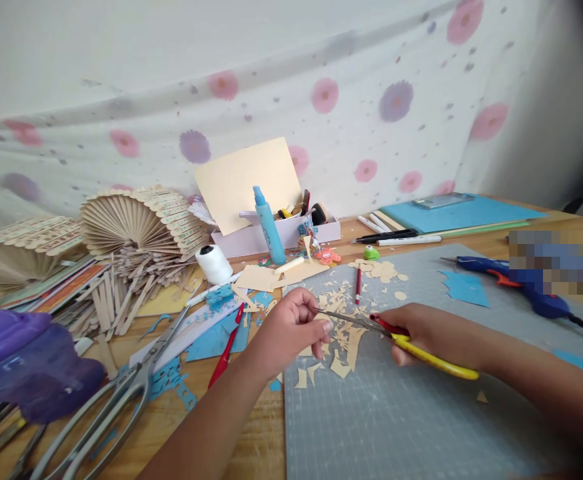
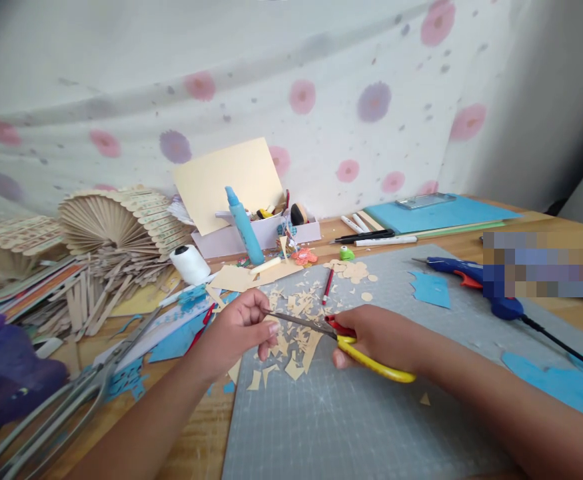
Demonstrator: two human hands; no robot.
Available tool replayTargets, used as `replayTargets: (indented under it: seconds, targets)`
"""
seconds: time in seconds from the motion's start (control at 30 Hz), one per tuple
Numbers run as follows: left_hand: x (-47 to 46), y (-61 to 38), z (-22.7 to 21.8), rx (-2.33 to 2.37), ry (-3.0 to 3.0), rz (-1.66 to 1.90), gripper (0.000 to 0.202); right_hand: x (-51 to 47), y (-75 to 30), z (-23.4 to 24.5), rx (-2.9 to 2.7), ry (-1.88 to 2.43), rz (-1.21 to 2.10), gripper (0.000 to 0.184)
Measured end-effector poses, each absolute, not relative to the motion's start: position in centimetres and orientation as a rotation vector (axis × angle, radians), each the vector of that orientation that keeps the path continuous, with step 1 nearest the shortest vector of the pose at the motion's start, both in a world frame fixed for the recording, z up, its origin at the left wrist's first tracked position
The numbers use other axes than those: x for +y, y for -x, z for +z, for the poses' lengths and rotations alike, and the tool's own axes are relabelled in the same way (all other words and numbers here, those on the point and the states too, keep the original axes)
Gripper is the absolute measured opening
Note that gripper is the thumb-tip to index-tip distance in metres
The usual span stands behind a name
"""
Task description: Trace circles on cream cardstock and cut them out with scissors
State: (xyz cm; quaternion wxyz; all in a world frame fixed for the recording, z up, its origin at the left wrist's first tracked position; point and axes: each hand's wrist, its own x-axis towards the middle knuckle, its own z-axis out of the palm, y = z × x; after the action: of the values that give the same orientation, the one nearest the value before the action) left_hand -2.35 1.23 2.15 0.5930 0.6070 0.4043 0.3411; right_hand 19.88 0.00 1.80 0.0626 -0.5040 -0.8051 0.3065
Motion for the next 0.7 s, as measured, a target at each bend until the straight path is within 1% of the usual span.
replayTargets:
  seconds: [0.13, 0.27, 0.5, 0.7]
  targets:
    - [1.08, 2.39, 2.31, 0.914, -1.439, 0.775, 0.029, -0.02, -19.9, 1.86, -2.424, 1.539, 0.968, 0.01]
    - [0.99, 2.52, 2.51, 0.921, -1.489, 0.738, 0.032, -0.06, -19.84, 1.9, -2.431, 1.534, 1.005, 0.007]
    - [1.07, 2.99, 2.38, 0.899, -1.529, 0.623, 0.029, -0.13, -19.97, 2.21, -2.465, 1.492, 1.032, 0.007]
    - [0.81, 3.17, 2.64, 0.878, -1.559, 0.571, 0.021, -0.29, -20.09, 2.17, -2.468, 1.468, 1.045, 0.007]
